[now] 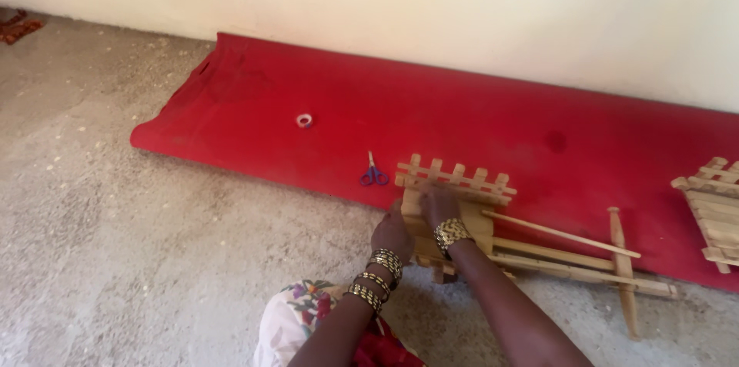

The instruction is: The person sits on the floor and works on a small wooden handloom placed on a red mat, pressing and aligning wooden slats and moving rods back and forth to weave and compact the woven material. The hands repeatedly adjust the frame parts and reposition the work as they go.

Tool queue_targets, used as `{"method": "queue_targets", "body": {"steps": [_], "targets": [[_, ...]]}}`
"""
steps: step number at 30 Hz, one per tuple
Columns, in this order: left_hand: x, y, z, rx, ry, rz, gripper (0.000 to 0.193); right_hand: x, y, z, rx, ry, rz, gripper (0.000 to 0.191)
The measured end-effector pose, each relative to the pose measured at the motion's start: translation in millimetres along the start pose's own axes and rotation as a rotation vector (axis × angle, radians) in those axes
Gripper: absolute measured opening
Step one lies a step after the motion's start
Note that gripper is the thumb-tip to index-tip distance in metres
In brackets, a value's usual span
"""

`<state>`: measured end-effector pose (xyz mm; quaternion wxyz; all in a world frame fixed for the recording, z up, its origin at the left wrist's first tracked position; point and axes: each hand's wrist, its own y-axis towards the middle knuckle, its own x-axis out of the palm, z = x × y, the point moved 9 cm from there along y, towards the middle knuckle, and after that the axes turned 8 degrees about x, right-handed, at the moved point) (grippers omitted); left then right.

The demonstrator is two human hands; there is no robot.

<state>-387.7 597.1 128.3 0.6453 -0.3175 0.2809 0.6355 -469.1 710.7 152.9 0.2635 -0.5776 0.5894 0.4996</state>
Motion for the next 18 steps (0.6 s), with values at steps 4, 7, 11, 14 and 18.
{"method": "queue_targets", "body": {"steps": [4,7,11,14,18], "targets": [[-9,-5,-2,-0.111,-0.14,0.034,0.086,11,-2,-27,-0.122,0.235,-0.169,0.005],[-19,-11,-1,-0.177,-0.234,0.104,0.089,15,-14,-32,-0.051,0.492,-0.468,0.012],[-19,-16,1,-0.17,-0.208,0.117,0.075,-4,-44,-28,-0.012,0.418,-0.707,0.017],[-9,-16,10,-0.001,-0.127,0.092,0.046,-17,-80,10,0.141,0.178,-0.858,0.022],[-5,-22,20,0.175,-0.085,0.19,0.028,-46,-92,56,0.054,0.111,-0.811,0.028]]}}
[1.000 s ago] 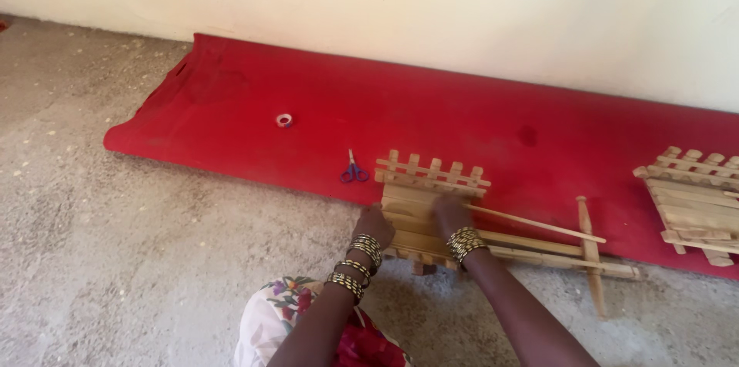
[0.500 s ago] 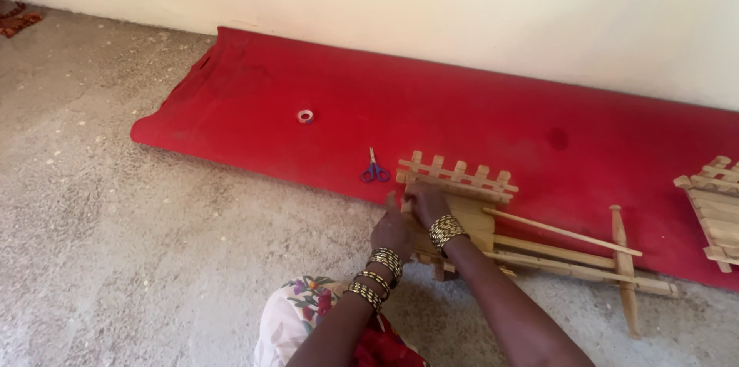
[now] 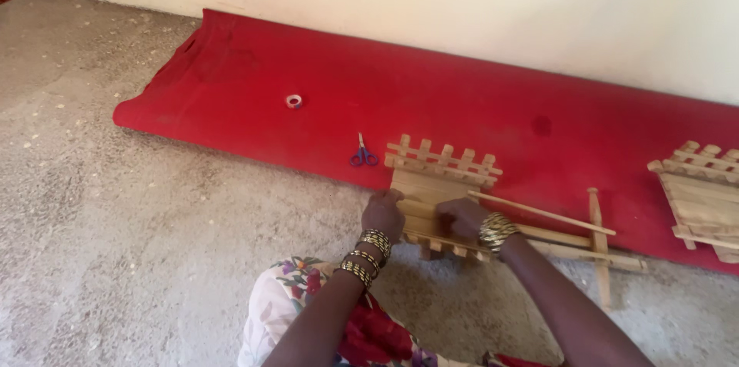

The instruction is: The person sits on the floor and works on a small wooden handloom placed on a red mat, pressing and aligning wooden slats and moving rods back and forth to weave and compact the woven material. The hands repeatedly adjust the frame parts and reposition the work as they go.

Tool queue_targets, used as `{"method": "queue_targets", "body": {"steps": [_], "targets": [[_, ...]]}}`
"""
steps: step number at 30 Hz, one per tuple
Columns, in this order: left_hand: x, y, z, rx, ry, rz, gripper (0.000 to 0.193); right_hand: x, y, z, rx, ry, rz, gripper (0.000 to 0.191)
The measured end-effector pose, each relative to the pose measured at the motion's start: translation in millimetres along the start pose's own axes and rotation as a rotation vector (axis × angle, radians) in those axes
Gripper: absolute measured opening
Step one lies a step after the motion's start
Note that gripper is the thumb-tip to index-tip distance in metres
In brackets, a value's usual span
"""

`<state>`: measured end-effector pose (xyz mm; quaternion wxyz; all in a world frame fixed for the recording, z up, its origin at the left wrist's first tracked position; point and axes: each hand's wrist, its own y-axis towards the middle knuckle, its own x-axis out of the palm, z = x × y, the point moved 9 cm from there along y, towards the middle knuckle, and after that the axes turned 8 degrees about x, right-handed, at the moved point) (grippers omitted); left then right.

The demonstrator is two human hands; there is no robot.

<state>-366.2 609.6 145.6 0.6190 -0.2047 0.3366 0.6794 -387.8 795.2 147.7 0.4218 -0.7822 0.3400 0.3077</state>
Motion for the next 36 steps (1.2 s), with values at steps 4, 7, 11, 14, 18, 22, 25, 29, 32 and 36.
{"method": "queue_targets", "body": {"steps": [4,7,11,14,18,22,25,29,32,36], "targets": [[5,-2,2,0.008,0.024,-0.013,0.025,-15,-10,38,0.0,-0.028,0.041,0.012],[6,0,2,-0.012,0.017,-0.04,0.024,-9,-4,40,0.079,-0.111,0.059,0.019],[7,2,1,-0.033,0.017,-0.084,0.025,24,12,5,0.04,0.003,0.005,0.012],[12,3,-5,-0.063,0.013,-0.154,0.027,19,24,-26,-0.192,-0.105,0.179,0.019],[12,5,-8,-0.052,0.051,-0.138,0.03,-11,31,-3,-0.131,-0.136,0.379,0.012],[11,8,-7,-0.045,0.053,-0.089,0.032,-26,20,37,0.158,-0.058,0.518,0.009],[14,6,-10,-0.086,0.044,-0.122,0.031,-5,25,18,0.137,-0.094,0.474,0.008],[13,4,-6,-0.042,0.049,-0.147,0.035,12,49,-11,0.063,0.042,0.398,0.013],[13,2,-7,-0.082,0.065,-0.185,0.032,-14,43,-17,0.095,-0.262,0.714,0.013],[17,9,2,0.018,0.142,-0.262,0.038,-3,44,2,0.134,-0.275,0.514,0.01]]}}
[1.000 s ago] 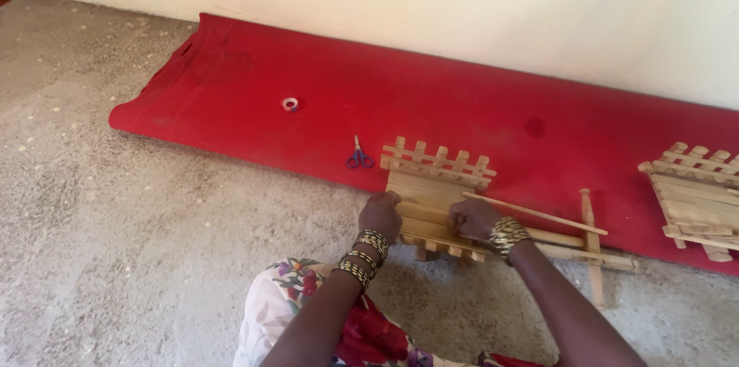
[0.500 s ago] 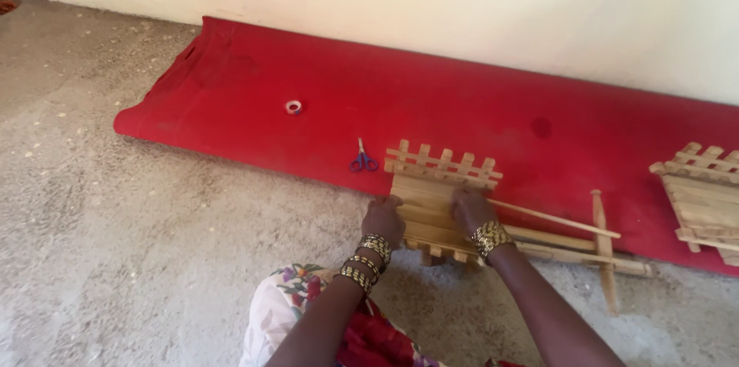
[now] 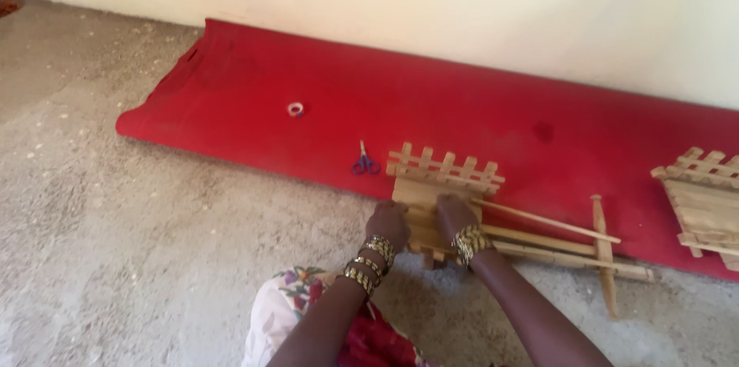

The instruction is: The person sits on the floor and works on a small wooden handloom placed on a red mat, pressing and aligning wooden slats and moving rods back and forth to weave and compact the woven material. The hands repeatedly adjust the frame parts and reposition the work as they go.

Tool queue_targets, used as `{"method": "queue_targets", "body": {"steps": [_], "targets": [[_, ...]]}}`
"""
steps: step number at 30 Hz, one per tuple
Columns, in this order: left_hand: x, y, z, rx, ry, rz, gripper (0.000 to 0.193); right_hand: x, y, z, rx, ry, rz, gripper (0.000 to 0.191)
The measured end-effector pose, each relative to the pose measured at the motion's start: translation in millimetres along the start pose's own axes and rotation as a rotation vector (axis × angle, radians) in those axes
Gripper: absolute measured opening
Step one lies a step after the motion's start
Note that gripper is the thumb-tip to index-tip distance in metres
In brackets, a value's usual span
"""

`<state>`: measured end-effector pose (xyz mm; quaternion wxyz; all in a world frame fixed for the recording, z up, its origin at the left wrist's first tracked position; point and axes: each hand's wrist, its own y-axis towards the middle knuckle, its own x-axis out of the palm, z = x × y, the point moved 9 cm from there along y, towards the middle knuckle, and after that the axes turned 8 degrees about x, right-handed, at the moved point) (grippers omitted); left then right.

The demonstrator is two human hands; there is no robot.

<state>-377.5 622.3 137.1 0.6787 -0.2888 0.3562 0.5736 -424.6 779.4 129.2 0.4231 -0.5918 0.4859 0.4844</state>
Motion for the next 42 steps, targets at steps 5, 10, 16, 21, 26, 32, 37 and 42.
{"method": "queue_targets", "body": {"steps": [5,10,16,21,26,32,37,42], "targets": [[13,7,-1,0.061,0.05,-0.105,0.041,7,-6,6,0.051,-0.069,-0.102,0.012],[27,33,-8,0.12,-0.11,-0.126,0.034,10,3,-33,-0.128,0.137,-0.121,0.02],[33,39,-26,0.101,-0.242,0.056,0.025,27,13,-30,-0.131,0.098,-0.143,0.013],[26,38,-33,0.091,-0.272,0.183,0.041,-9,23,52,0.237,-0.049,-0.03,0.021],[31,49,-18,0.278,-0.286,0.144,0.069,8,33,43,0.468,0.17,-0.108,0.025],[16,52,-23,0.193,-0.276,0.142,0.06,14,78,-55,-0.003,0.279,0.183,0.02],[9,48,-26,-0.014,-0.398,0.057,0.089,5,73,-66,-0.145,0.301,0.286,0.018],[27,59,-54,-0.115,-0.528,0.099,0.059,29,59,-48,0.073,0.507,-0.142,0.027]]}}
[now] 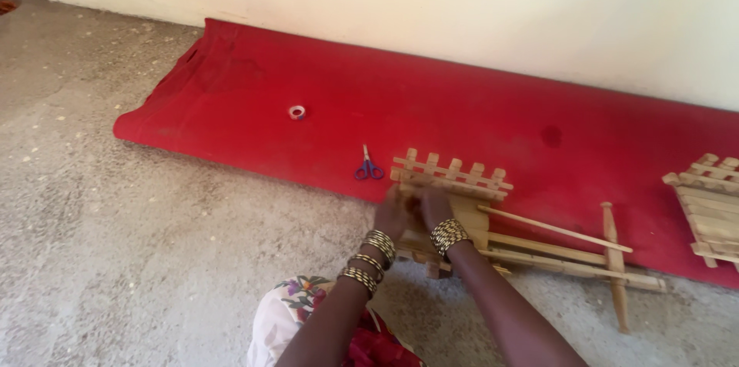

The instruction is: The person sits on the floor and works on a small wooden handloom placed on a red mat, pressing and aligning wooden slats and moving rods back and forth to weave and compact the woven material. The hands repeatedly adjust the frame parts and reposition the work as they go.

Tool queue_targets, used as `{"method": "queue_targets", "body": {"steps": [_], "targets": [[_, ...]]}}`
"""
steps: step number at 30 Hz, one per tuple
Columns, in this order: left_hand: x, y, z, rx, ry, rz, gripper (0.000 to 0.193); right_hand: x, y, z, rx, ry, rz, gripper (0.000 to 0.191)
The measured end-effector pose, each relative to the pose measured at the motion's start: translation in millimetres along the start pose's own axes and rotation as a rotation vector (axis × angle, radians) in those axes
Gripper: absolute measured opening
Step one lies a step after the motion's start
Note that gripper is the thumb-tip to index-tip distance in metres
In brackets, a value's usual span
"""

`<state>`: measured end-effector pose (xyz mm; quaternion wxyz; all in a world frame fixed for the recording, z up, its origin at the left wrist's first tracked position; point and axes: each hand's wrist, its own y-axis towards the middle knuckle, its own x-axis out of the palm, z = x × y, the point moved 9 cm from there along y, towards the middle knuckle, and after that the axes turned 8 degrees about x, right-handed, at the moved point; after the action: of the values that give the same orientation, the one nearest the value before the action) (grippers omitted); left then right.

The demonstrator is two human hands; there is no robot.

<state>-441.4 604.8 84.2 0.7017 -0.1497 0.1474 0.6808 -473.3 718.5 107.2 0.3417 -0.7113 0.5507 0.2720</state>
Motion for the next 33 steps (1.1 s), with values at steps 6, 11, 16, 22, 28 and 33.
{"method": "queue_targets", "body": {"steps": [6,11,16,22,28,33], "targets": [[9,-6,5,0.203,0.068,0.076,0.037,24,-51,-33,-0.284,-0.433,-0.306,0.028],[20,-45,38,0.249,0.254,-0.204,0.034,-13,-81,24,0.01,-0.442,-0.425,0.023],[18,-75,76,0.217,0.462,-0.245,0.028,-55,-102,68,0.006,-0.567,-0.418,0.038],[36,-91,95,0.175,0.569,-0.345,0.027,-52,-118,83,0.19,-0.28,-0.293,0.03],[82,-100,97,0.212,0.431,-0.393,0.031,-74,-136,102,0.02,-0.23,-0.263,0.029],[77,-93,98,0.309,0.158,-0.279,0.032,-109,-156,138,0.104,-0.325,-0.259,0.012]]}}
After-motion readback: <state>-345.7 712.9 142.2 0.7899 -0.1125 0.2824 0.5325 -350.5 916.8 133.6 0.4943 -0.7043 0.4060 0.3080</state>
